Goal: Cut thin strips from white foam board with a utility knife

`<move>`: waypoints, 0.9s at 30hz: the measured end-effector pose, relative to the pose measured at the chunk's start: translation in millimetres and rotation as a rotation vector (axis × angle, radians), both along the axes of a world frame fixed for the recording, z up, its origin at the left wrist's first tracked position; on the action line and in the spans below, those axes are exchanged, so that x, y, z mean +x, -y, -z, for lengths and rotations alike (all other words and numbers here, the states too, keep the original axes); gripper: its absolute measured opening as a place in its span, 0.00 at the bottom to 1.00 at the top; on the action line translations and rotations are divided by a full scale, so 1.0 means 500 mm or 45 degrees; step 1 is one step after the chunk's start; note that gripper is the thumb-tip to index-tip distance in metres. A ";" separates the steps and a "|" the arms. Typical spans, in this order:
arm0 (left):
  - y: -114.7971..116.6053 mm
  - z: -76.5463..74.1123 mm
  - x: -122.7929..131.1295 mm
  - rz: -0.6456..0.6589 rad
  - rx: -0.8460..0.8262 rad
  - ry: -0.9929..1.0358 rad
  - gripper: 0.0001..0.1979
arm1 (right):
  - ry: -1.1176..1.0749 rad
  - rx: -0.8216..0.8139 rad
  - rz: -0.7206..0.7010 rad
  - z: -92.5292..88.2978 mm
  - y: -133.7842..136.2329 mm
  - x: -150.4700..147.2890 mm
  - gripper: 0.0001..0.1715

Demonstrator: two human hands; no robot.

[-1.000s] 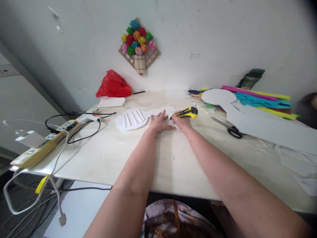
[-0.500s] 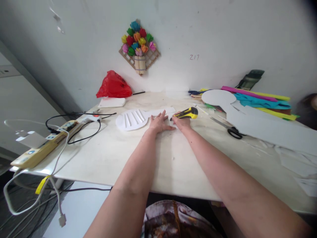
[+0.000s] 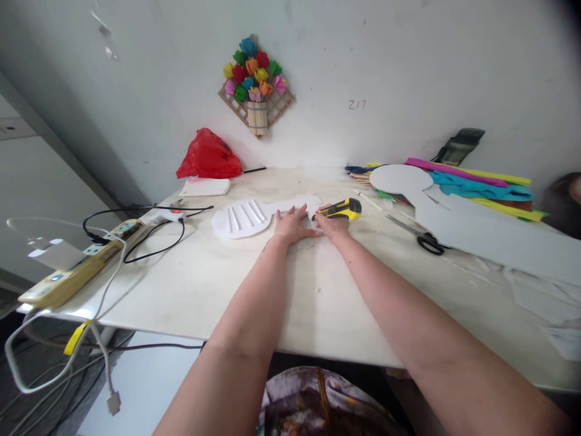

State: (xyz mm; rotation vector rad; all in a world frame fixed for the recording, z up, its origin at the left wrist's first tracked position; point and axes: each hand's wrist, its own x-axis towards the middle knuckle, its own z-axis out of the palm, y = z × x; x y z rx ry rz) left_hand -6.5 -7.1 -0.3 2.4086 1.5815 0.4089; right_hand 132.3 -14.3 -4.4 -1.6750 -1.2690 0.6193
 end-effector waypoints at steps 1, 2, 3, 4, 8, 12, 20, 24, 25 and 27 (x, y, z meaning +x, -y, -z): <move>-0.001 0.001 0.000 -0.004 0.015 -0.024 0.46 | -0.029 -0.005 -0.004 0.001 -0.001 0.001 0.06; -0.002 0.002 0.000 -0.008 0.030 -0.049 0.45 | -0.053 -0.023 -0.005 0.002 -0.002 0.003 0.06; -0.002 0.003 0.001 -0.009 0.040 -0.072 0.44 | -0.065 -0.044 -0.004 0.002 -0.003 0.005 0.06; -0.003 0.003 0.000 -0.008 0.041 -0.092 0.44 | -0.060 -0.049 -0.003 0.002 -0.004 0.006 0.05; -0.005 0.001 -0.001 0.040 -0.013 -0.142 0.43 | -0.055 -0.061 0.012 0.009 -0.012 0.012 0.04; -0.009 0.000 -0.004 0.053 -0.034 -0.139 0.42 | -0.105 -0.036 0.010 0.018 -0.021 0.012 0.06; -0.014 0.002 -0.001 0.003 -0.023 -0.141 0.41 | -0.193 0.047 -0.007 0.012 -0.023 0.012 0.20; -0.014 0.000 0.000 -0.002 -0.058 -0.121 0.41 | -0.192 0.062 -0.039 0.031 -0.040 0.016 0.15; -0.015 0.000 0.000 0.001 -0.068 -0.117 0.41 | -0.187 0.065 -0.044 0.035 -0.044 0.017 0.13; -0.018 0.002 0.000 0.011 -0.086 -0.117 0.41 | -0.171 0.056 -0.044 0.041 -0.049 0.016 0.11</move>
